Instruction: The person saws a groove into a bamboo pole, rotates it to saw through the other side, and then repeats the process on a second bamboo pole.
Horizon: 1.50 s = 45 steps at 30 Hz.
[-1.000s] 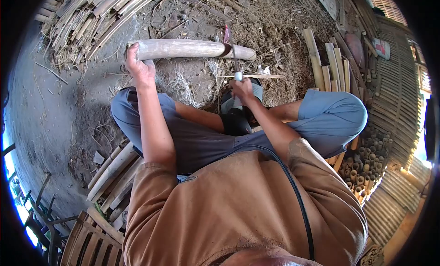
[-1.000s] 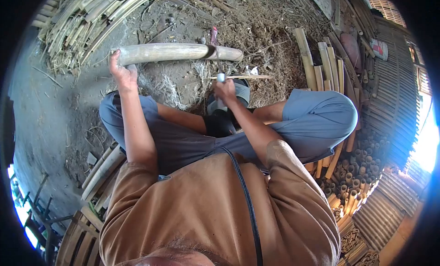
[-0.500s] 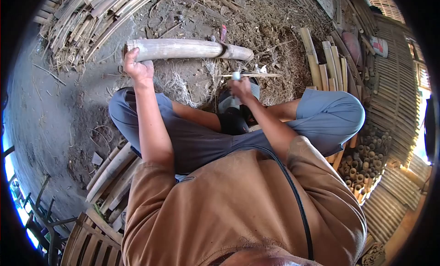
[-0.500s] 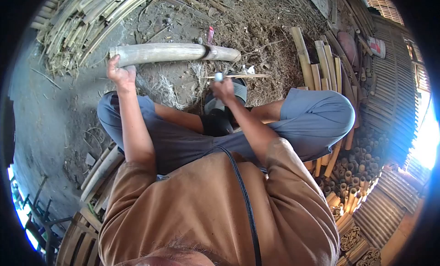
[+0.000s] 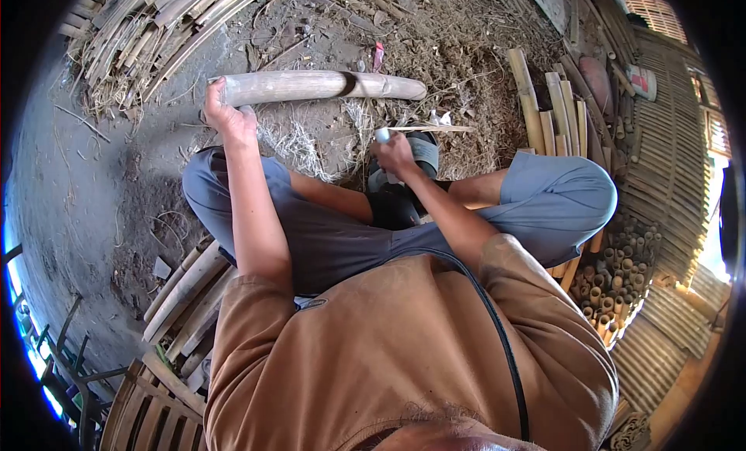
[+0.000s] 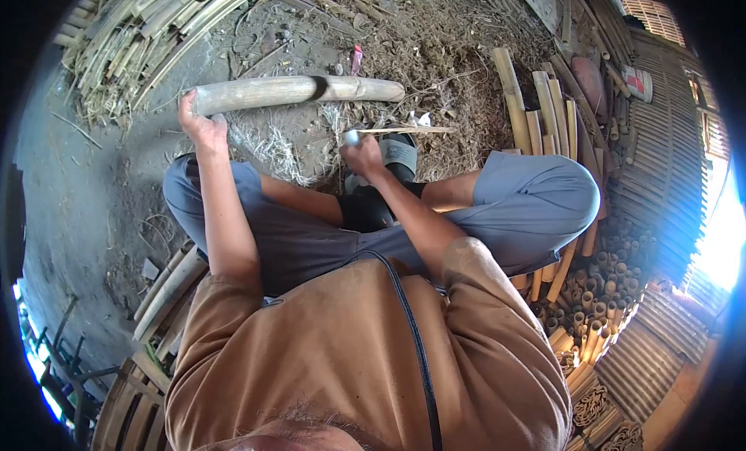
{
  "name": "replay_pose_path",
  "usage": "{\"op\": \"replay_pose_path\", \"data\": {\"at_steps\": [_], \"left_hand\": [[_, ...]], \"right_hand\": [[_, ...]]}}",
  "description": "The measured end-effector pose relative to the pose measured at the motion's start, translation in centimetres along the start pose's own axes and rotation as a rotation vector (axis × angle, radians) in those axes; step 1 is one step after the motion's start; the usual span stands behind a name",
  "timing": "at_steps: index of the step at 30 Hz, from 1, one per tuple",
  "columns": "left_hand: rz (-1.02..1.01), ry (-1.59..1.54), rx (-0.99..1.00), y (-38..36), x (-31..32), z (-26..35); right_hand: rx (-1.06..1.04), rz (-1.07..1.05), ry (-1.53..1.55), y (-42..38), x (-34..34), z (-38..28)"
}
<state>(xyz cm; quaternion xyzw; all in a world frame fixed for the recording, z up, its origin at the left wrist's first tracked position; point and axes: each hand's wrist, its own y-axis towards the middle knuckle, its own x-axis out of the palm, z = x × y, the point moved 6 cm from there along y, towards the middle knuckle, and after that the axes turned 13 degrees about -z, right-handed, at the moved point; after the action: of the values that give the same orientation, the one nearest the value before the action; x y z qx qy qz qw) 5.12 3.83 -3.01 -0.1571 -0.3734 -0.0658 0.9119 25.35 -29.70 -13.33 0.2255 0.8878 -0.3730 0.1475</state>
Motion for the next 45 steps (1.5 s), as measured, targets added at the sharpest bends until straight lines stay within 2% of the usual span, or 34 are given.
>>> {"op": "replay_pose_path", "data": {"at_steps": [2, 4, 5, 6, 7, 8, 9, 10, 13, 14, 16, 17, 18, 20, 23, 24, 25, 29, 30, 32, 34, 35, 38, 39, 40, 43, 45], "left_hand": [[0.04, 0.011, -0.004, 0.1, -1.0, 0.0], [0.044, -0.01, -0.023, 0.4, -2.5, -0.5], [0.04, -0.029, -0.026, 0.9, -2.8, -0.6], [0.026, -0.02, -0.01, 1.1, -1.7, 0.0], [0.028, -0.013, -0.002, 0.4, -0.8, 0.1], [0.035, -0.007, 0.003, -0.1, -0.3, 0.1], [0.03, -0.027, 0.004, 0.1, -0.2, -0.1], [0.028, -0.014, 0.001, 0.1, -0.2, -0.1], [0.01, 0.004, -0.004, 0.7, -0.8, -0.2], [0.038, -0.008, -0.007, 0.8, -1.5, -0.5], [0.082, -0.014, -0.018, 0.5, -2.0, -0.5], [0.071, -0.009, -0.021, 0.3, -2.1, -0.3], [0.058, -0.013, -0.02, 0.3, -2.2, -0.4], [0.033, -0.011, -0.002, 0.3, -1.2, -0.1], [0.025, 0.013, 0.017, -0.4, 0.5, 0.4], [0.036, 0.015, 0.015, -0.2, 0.4, 0.3], [0.05, 0.019, 0.015, -0.1, 0.2, 0.1], [0.069, 0.007, -0.025, -0.3, -0.6, 0.0], [0.067, 0.009, -0.029, -0.4, -0.9, 0.0], [0.048, 0.022, -0.03, -0.3, -1.3, 0.0], [0.024, 0.023, -0.016, 0.2, -1.4, -0.2], [0.014, 0.024, -0.009, -0.4, -0.4, 0.2], [0.018, 0.033, 0.049, 0.1, -0.1, 0.2], [0.032, 0.029, 0.037, 0.0, -0.1, 0.2], [0.046, 0.027, 0.023, -0.2, 0.0, 0.3], [0.046, 0.037, -0.01, 0.4, -1.0, -0.2], [0.025, 0.039, -0.024, 0.6, -2.0, -0.5]], "right_hand": [[-0.138, -0.037, -0.26, -3.1, -0.2, -5.7], [-0.046, -0.048, -0.423, -1.2, -0.3, -3.8], [0.031, 0.027, -0.293, -1.7, -1.5, -2.9], [0.325, 0.092, 0.007, -1.9, -3.6, -0.8], [0.219, 0.029, -0.093, 0.1, -3.8, 1.7], [0.16, -0.013, -0.046, 0.3, -3.6, 1.9], [0.104, -0.057, 0.004, 0.4, -3.4, 2.1], [0.094, -0.08, 0.203, -1.3, -2.9, 0.0], [-0.056, -0.1, 0.093, -0.5, -0.1, -0.8], [-0.176, -0.088, -0.282, 0.2, 0.8, -1.5], [-0.108, -0.123, -0.389, -1.1, 0.0, -4.4], [-0.112, -0.034, -0.294, -0.3, -0.5, -2.4], [0.009, -0.061, -0.177, 0.1, -1.1, -0.9], [-0.03, 0.014, -0.523, 2.8, -2.5, 3.5], [0.324, 0.121, 0.18, -2.0, -4.9, 0.3], [0.243, 0.107, 0.299, -1.0, -3.6, 1.7], [0.024, 0.063, 0.102, 1.3, -2.1, 4.1], [-0.298, -0.009, -0.241, 0.8, 0.5, -0.7], [-0.153, -0.017, -0.279, -0.8, -0.3, -3.5], [-0.023, -0.042, -0.203, -2.3, -2.1, -4.8], [0.184, 0.074, -0.135, 1.9, -2.8, 2.8], [0.2, 0.1, -0.079, 0.7, -3.9, 1.5], [0.265, 0.085, 0.34, -0.1, -3.3, 2.9], [0.238, 0.088, 0.284, -1.0, -2.9, 1.3], [0.179, -0.04, 0.328, -1.2, -1.7, 0.4], [-0.097, -0.075, -0.068, -0.6, -0.3, -2.4], [-0.085, -0.102, -0.012, 0.9, -0.1, 0.2]]}}
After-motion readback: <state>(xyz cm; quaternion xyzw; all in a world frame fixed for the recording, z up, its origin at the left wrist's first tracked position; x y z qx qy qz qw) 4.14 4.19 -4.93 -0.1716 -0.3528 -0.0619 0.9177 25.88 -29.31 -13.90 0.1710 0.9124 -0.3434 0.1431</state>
